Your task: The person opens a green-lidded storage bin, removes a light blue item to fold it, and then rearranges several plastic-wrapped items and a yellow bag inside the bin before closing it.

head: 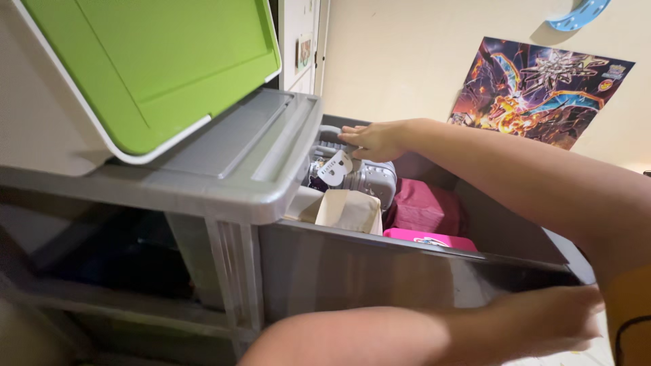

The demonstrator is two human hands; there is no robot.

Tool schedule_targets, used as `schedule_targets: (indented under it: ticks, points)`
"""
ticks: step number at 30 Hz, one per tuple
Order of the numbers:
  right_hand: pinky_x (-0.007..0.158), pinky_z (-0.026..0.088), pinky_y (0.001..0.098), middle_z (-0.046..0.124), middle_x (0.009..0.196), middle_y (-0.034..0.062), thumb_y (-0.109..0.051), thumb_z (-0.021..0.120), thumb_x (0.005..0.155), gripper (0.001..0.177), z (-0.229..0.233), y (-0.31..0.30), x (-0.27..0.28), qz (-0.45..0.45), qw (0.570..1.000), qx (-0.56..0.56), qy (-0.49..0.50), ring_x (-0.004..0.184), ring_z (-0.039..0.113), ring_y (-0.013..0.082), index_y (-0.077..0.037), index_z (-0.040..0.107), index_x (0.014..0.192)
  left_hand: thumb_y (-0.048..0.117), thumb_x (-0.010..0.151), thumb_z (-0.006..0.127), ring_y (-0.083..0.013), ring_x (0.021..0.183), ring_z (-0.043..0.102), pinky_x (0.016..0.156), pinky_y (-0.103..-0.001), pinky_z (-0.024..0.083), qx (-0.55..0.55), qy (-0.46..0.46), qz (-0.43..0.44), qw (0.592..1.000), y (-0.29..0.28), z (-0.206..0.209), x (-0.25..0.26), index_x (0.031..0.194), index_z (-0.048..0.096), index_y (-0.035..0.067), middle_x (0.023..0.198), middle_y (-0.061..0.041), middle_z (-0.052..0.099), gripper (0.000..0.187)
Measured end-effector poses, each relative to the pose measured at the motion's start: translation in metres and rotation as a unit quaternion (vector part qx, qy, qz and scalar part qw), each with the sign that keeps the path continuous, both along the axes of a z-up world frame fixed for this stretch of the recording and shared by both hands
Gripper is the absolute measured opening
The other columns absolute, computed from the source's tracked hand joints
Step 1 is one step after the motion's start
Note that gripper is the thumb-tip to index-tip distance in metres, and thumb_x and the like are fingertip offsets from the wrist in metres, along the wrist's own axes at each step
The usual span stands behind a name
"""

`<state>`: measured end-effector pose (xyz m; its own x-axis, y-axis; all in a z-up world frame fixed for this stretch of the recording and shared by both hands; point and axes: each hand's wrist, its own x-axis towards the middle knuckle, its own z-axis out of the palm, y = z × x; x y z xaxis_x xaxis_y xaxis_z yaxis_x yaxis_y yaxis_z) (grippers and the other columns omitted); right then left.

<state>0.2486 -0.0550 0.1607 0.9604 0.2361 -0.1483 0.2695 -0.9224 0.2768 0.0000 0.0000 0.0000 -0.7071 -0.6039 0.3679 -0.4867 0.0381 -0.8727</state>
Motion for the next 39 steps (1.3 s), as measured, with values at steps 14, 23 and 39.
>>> schedule_targets:
  ticks: [14,23,39]
  points:
    - [0.117,0.017,0.0445,0.019,0.157,0.0154,-0.041,0.038,0.096,0.069,-0.004,0.008,0.05,-0.064,0.996,0.008,0.056,0.147,0.013,0.0353,-0.016,0.009,0.154,0.023,0.079,0.059,-0.0186,0.096,0.058,0.095,-0.029,0.035,0.017,0.114,0.004,0.993,0.098,0.043,0.054,0.054,0.052,0.021,0.064,0.005,0.057,0.026]
    - [0.115,0.027,0.0415,0.031,0.155,0.0123,-0.057,0.041,0.088,0.078,0.004,-0.048,-0.076,-0.159,0.903,0.346,-0.2,0.144,0.031,0.0265,-0.019,0.022,0.153,0.02,0.069,0.059,-0.016,0.09,0.056,0.088,-0.024,0.039,-0.094,0.082,0.129,0.984,0.183,0.039,0.12,0.067,0.066,0.012,0.072,-0.001,0.058,0.011]
    - [0.117,0.027,0.0449,0.013,0.161,0.0193,-0.04,0.042,0.099,0.077,-0.178,0.136,-0.042,0.107,0.511,0.814,-0.254,0.146,0.02,0.0333,-0.016,-0.006,0.154,0.041,0.087,0.071,-0.0306,0.14,0.032,0.104,-0.061,0.027,-0.253,0.323,0.244,0.879,0.268,0.073,0.142,0.143,0.051,0.023,0.151,-0.011,0.038,0.062]
